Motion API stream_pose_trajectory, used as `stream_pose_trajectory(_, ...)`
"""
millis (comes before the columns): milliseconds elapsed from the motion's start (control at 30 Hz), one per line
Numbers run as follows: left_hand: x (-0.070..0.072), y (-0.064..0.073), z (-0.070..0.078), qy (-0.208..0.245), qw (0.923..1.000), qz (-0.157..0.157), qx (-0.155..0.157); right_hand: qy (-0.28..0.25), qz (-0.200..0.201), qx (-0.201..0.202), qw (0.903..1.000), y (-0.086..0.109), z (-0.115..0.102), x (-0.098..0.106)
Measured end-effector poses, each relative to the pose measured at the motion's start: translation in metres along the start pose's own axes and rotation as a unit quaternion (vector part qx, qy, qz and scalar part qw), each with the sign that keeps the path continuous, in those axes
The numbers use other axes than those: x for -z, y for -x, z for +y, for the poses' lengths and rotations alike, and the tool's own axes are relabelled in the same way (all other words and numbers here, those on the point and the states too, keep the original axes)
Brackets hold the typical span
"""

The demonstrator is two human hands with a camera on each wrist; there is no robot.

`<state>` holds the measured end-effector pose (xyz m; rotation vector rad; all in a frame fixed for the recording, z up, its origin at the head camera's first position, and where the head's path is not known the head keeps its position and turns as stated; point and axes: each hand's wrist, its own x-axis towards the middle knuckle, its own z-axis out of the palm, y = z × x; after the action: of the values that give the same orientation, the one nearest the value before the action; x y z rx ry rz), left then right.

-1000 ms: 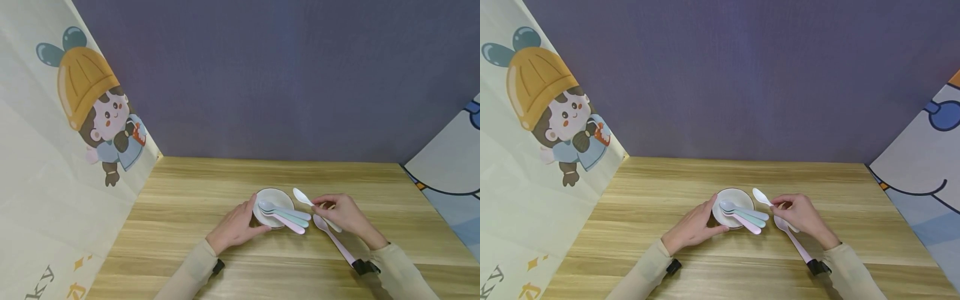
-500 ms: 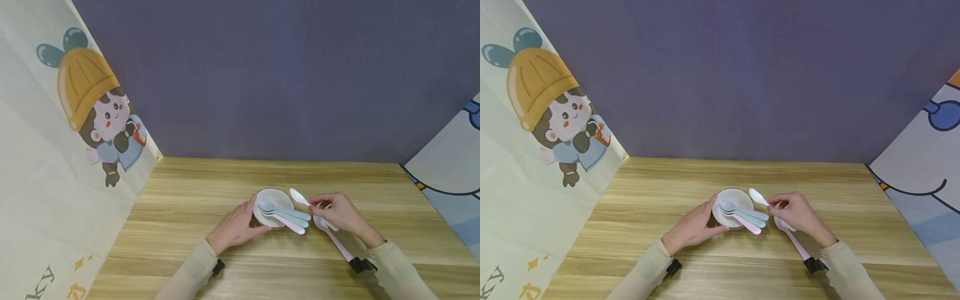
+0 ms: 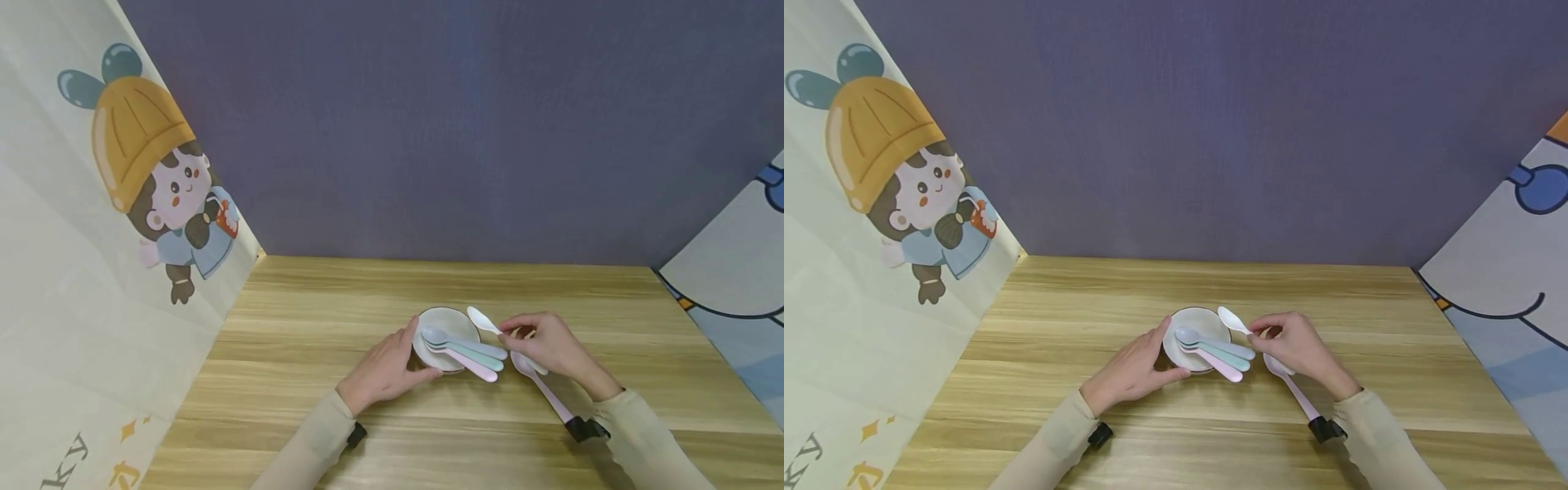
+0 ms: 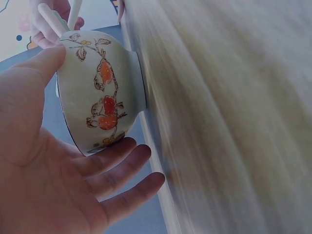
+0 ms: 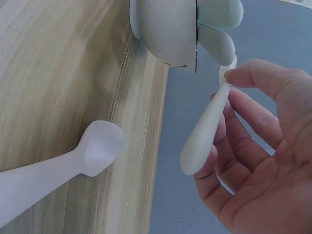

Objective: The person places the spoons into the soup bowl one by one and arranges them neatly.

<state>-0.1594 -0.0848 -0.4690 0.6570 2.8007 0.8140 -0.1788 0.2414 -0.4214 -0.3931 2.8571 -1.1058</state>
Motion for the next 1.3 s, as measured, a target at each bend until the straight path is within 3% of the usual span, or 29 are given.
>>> stream_pose_trajectory(1300, 0.000, 0.000, -0.002, 0.010, 0.9999, -0.005, 0.005, -0.001, -0.019, 0.057, 0.9982, -0.020, -0.011, -0.017)
